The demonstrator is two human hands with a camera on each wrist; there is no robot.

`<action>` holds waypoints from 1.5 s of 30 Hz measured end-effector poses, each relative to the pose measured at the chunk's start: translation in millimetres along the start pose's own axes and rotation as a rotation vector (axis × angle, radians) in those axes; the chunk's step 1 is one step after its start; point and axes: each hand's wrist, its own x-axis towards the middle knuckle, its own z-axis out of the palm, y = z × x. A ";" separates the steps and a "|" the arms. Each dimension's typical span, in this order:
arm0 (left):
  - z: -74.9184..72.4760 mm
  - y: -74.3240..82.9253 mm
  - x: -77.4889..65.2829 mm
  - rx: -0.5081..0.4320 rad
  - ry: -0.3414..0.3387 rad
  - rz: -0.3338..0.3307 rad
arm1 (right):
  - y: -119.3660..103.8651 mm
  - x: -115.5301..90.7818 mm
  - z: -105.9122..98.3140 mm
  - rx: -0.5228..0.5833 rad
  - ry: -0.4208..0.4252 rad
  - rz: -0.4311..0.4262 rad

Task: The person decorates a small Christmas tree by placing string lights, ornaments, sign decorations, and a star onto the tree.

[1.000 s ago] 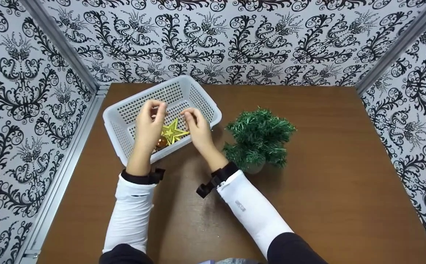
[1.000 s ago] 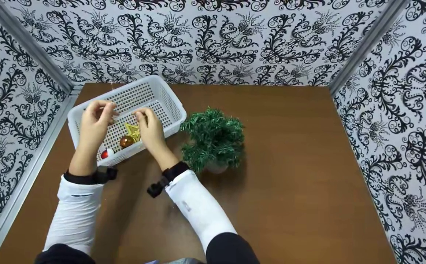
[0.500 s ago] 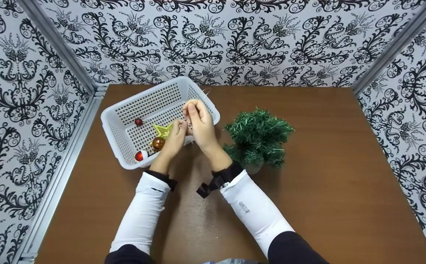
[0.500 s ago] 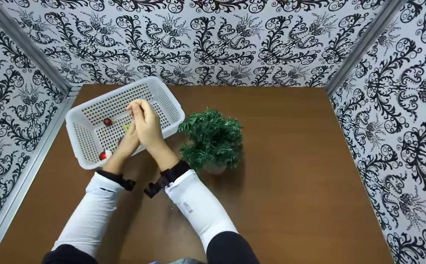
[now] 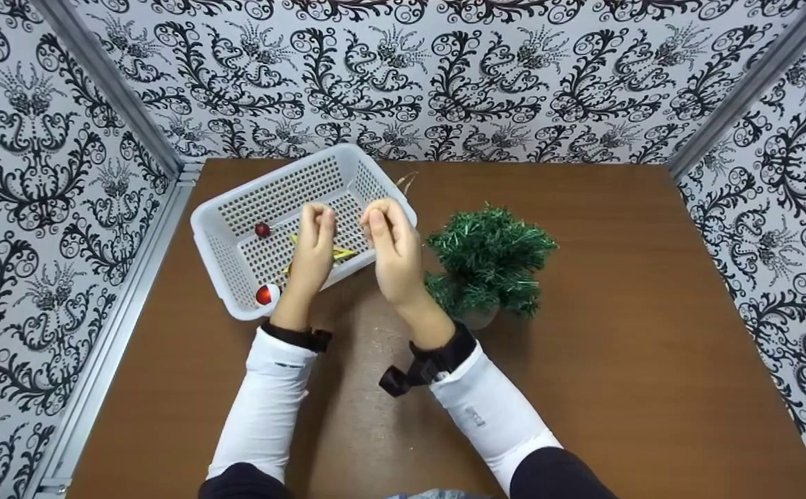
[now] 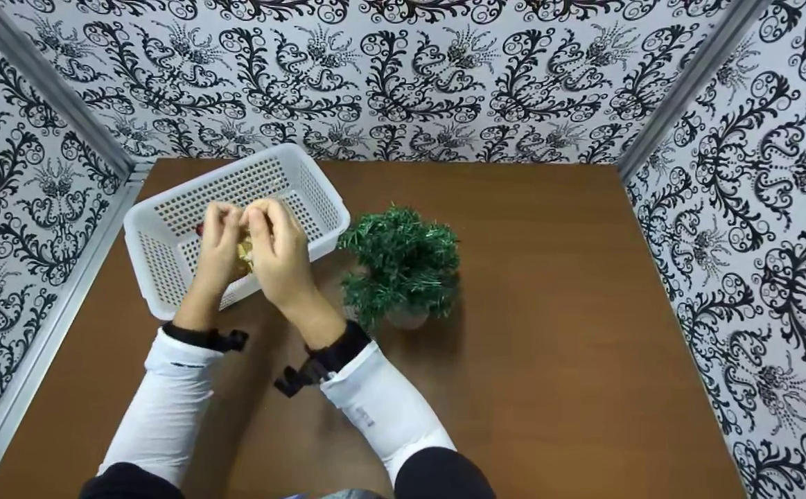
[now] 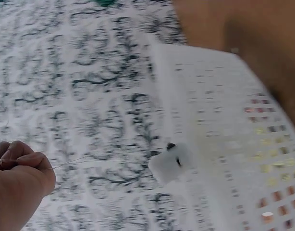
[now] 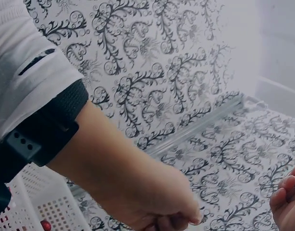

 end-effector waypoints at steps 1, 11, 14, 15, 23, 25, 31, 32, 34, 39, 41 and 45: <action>-0.9 9.5 -2.1 -0.012 0.005 0.024 | -2.7 -2.1 -1.6 -0.002 -0.001 -0.021; 1.7 61.7 -30.7 -0.009 -0.016 0.127 | -22.9 -26.3 -26.0 -0.015 -0.020 -0.162; 4.6 53.3 -44.7 0.040 -0.024 0.087 | -24.7 -36.2 -38.7 -0.083 -0.054 -0.214; 5.5 50.9 -49.9 0.064 -0.026 0.079 | -24.6 -39.7 -43.8 -0.110 -0.074 -0.229; 10.9 25.8 -97.3 0.331 -0.050 0.120 | -27.0 -73.8 -81.5 -0.248 -0.318 -0.322; 10.8 16.1 -108.5 0.379 -0.072 0.118 | -28.8 -82.1 -87.3 -0.254 -0.381 -0.314; 19.4 -18.0 -133.9 0.420 -0.212 0.065 | -10.6 -112.7 -114.0 -0.294 -0.481 -0.242; 23.3 -22.9 -137.2 0.427 -0.238 0.053 | -2.1 -119.7 -120.6 -0.311 -0.480 -0.224; 32.5 -30.9 -142.8 0.442 -0.295 0.019 | 14.5 -133.4 -133.6 -0.356 -0.473 -0.176; 54.6 -47.4 -151.2 0.497 -0.440 -0.059 | 45.2 -162.6 -161.0 -0.516 -0.485 0.002; 61.1 -52.1 -153.9 0.531 -0.493 -0.091 | 48.9 -169.8 -168.6 -0.596 -0.514 0.100; 69.5 -60.3 -160.1 0.641 -0.594 -0.093 | 53.1 -179.9 -181.2 -0.711 -0.551 0.284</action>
